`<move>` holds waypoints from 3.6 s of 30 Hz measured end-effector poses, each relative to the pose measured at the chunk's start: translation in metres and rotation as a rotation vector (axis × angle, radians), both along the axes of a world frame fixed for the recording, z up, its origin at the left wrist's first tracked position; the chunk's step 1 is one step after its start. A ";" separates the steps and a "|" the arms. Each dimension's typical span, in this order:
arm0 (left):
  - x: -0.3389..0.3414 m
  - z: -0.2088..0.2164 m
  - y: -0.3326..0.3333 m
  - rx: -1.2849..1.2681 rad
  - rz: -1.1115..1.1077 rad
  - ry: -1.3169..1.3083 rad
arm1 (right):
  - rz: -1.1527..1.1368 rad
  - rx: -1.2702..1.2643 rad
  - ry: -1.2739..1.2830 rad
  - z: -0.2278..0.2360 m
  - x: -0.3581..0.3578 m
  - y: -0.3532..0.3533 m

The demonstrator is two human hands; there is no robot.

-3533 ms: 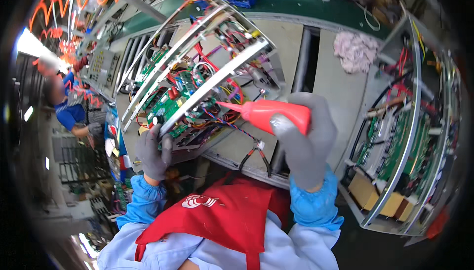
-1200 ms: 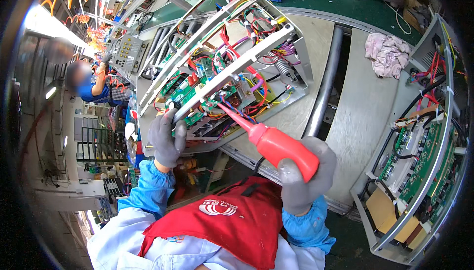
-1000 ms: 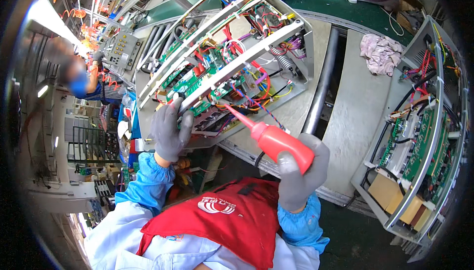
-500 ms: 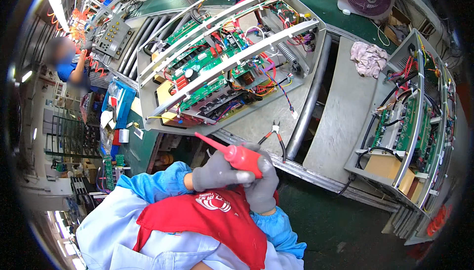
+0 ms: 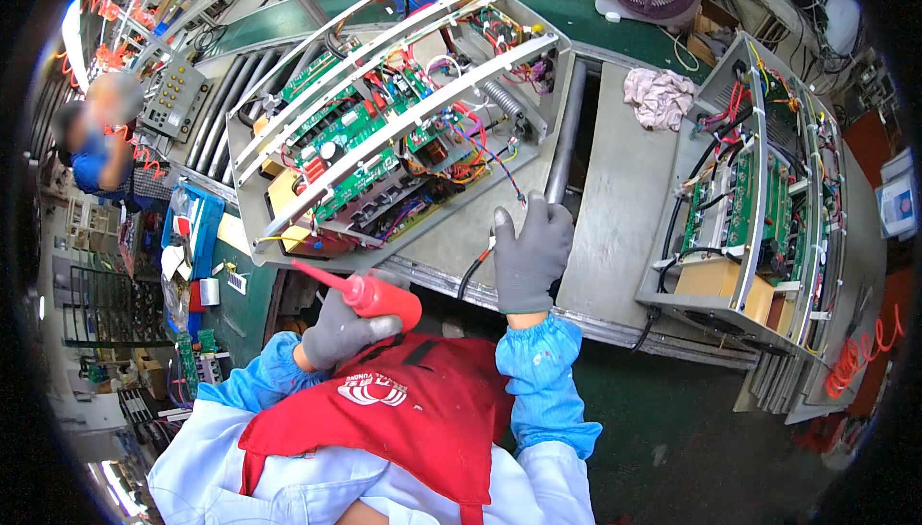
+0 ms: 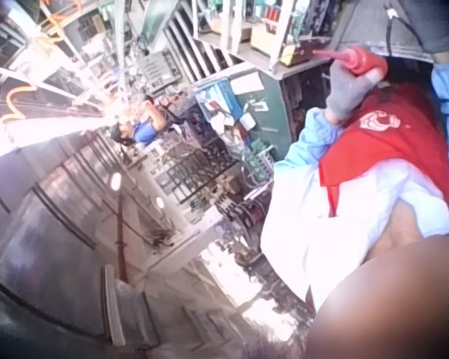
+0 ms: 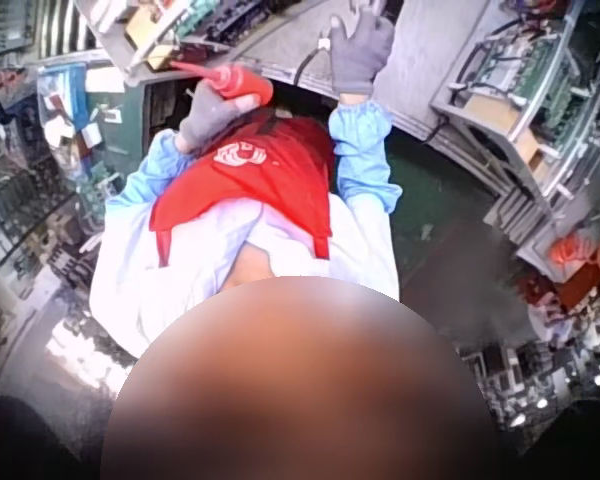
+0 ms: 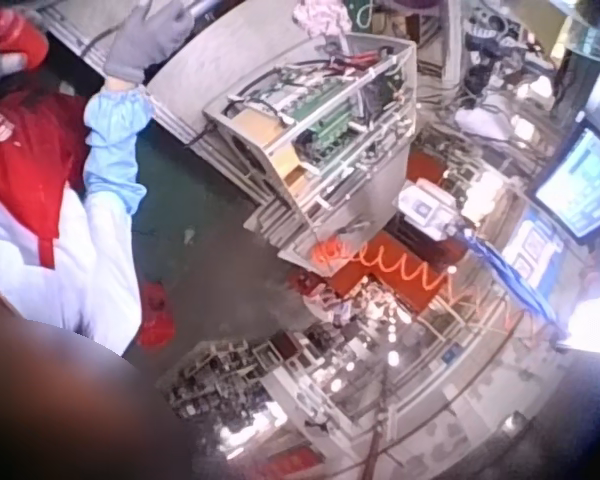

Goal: Assembling and cleaning internal components of a solar inverter on a production line.

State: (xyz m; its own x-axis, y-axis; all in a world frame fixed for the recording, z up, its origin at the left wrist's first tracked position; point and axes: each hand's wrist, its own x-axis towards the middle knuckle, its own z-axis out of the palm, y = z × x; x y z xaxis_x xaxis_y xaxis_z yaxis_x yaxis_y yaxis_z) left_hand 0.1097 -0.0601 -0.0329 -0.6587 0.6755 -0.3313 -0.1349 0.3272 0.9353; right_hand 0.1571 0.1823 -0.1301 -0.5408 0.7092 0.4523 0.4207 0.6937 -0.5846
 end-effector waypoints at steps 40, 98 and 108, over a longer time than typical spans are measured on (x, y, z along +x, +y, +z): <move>-0.114 0.039 0.055 -0.246 1.263 0.760 | 1.119 -0.580 0.036 0.005 -0.191 0.089; -0.110 0.037 0.050 -0.222 1.233 0.744 | 1.174 -0.376 0.060 0.000 -0.250 0.113; -0.108 0.036 0.045 -0.218 1.241 0.732 | 1.394 -0.500 -0.092 0.003 -0.255 0.102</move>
